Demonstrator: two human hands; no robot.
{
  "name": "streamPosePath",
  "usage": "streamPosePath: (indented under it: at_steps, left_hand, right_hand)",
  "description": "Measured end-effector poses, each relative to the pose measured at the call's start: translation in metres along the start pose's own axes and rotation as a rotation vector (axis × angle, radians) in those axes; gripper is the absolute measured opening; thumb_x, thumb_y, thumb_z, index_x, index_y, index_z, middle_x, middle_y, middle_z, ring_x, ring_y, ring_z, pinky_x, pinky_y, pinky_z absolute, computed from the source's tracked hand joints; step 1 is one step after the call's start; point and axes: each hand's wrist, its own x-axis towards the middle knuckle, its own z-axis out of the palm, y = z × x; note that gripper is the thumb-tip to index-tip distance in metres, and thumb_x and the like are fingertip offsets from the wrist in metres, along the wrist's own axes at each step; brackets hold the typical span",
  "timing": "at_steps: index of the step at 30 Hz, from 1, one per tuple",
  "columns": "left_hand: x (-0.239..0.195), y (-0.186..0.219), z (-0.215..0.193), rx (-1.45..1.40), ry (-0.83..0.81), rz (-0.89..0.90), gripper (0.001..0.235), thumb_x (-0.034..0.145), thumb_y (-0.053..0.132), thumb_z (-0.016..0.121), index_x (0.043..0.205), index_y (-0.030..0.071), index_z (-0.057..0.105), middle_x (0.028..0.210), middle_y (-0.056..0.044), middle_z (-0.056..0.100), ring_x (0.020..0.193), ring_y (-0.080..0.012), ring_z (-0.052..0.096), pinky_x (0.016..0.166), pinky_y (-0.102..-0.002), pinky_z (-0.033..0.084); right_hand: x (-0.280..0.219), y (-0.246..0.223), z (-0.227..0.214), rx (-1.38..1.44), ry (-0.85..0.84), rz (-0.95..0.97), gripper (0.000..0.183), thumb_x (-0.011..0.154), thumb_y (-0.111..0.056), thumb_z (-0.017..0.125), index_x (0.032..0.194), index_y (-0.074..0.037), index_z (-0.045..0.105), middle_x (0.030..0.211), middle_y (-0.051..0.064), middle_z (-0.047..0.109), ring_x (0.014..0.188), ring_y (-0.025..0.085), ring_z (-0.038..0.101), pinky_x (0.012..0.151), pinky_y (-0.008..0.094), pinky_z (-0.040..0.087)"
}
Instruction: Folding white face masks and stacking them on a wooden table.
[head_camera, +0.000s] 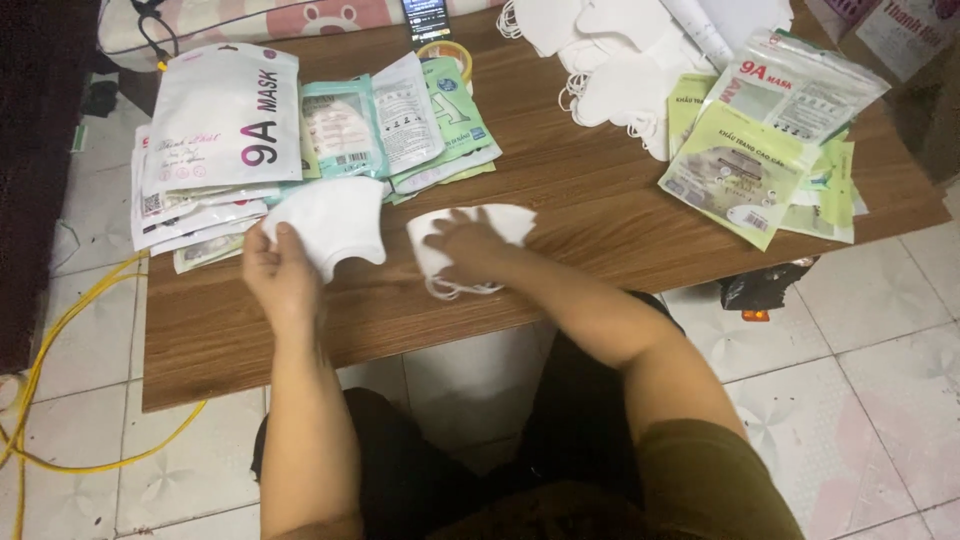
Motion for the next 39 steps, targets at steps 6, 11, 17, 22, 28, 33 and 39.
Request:
streamPosePath:
  at_steps: [6, 11, 17, 22, 28, 33, 39]
  left_hand:
    - [-0.001, -0.042, 0.024, -0.007, -0.159, -0.19, 0.026, 0.107, 0.017, 0.056, 0.129, 0.006, 0.065, 0.104, -0.018, 0.073, 0.092, -0.0196, 0.071, 0.081, -0.036, 0.062]
    - [-0.017, -0.041, 0.056, -0.018, -0.255, -0.315, 0.034, 0.106, 0.023, 0.056, 0.131, 0.001, 0.062, 0.105, -0.013, 0.072, 0.093, -0.0178, 0.067, 0.084, -0.036, 0.059]
    - [-0.017, -0.043, 0.084, 0.009, -0.5, -0.399, 0.027, 0.107, 0.022, 0.053, 0.122, 0.009, 0.071, 0.098, -0.009, 0.076, 0.088, -0.0162, 0.071, 0.082, -0.034, 0.059]
    - [-0.012, -0.03, 0.103, 0.12, -0.737, -0.416, 0.02, 0.104, 0.023, 0.06, 0.113, 0.013, 0.075, 0.093, -0.006, 0.078, 0.084, -0.0133, 0.073, 0.08, -0.033, 0.06]
    - [-0.01, -0.061, 0.097, 0.197, -0.723, -0.526, 0.023, 0.105, 0.023, 0.058, 0.114, 0.013, 0.077, 0.092, -0.008, 0.078, 0.085, -0.0169, 0.074, 0.079, -0.034, 0.06]
    - [-0.011, -0.05, 0.093, 0.13, -0.618, -0.545, 0.027, 0.103, 0.023, 0.06, 0.121, 0.008, 0.074, 0.096, -0.01, 0.076, 0.088, -0.0171, 0.073, 0.08, -0.033, 0.061]
    - [-0.012, -0.048, 0.087, 0.054, -0.681, -0.548, 0.026, 0.104, 0.018, 0.057, 0.12, 0.006, 0.073, 0.1, -0.011, 0.077, 0.091, -0.0174, 0.073, 0.083, -0.032, 0.059]
  right_hand:
    - [-0.04, 0.08, -0.012, 0.027, 0.047, 0.212, 0.063, 0.088, -0.034, 0.074, 0.147, -0.024, 0.054, 0.158, 0.01, 0.047, 0.151, 0.043, 0.029, 0.116, 0.075, 0.015]
    - [-0.041, 0.129, -0.005, 0.151, 0.097, 0.368, 0.063, 0.085, -0.039, 0.078, 0.143, -0.028, 0.059, 0.16, 0.005, 0.046, 0.154, 0.039, 0.026, 0.117, 0.074, 0.012]
    - [-0.064, 0.171, -0.007, 0.555, 0.555, 0.308, 0.043, 0.091, -0.028, 0.075, 0.132, -0.017, 0.068, 0.136, 0.015, 0.063, 0.134, 0.04, 0.052, 0.113, 0.056, 0.04]
    - [-0.077, 0.186, -0.014, 0.428, 0.352, 0.493, 0.081, 0.08, -0.044, 0.082, 0.15, -0.015, 0.055, 0.149, 0.024, 0.052, 0.14, 0.046, 0.046, 0.116, 0.06, 0.036]
    - [-0.065, 0.203, -0.002, 0.502, 0.301, 0.635, 0.068, 0.075, -0.037, 0.09, 0.135, -0.011, 0.068, 0.131, 0.02, 0.068, 0.125, 0.042, 0.061, 0.105, 0.051, 0.049]
    - [-0.067, 0.193, -0.012, 0.362, 0.351, 0.65, 0.064, 0.074, -0.035, 0.091, 0.131, -0.017, 0.07, 0.126, 0.013, 0.068, 0.121, 0.036, 0.064, 0.099, 0.051, 0.051]
    - [-0.071, 0.178, -0.021, 0.42, 0.2, 0.665, 0.074, 0.083, -0.038, 0.083, 0.148, -0.015, 0.056, 0.144, 0.017, 0.059, 0.135, 0.038, 0.053, 0.111, 0.054, 0.041]
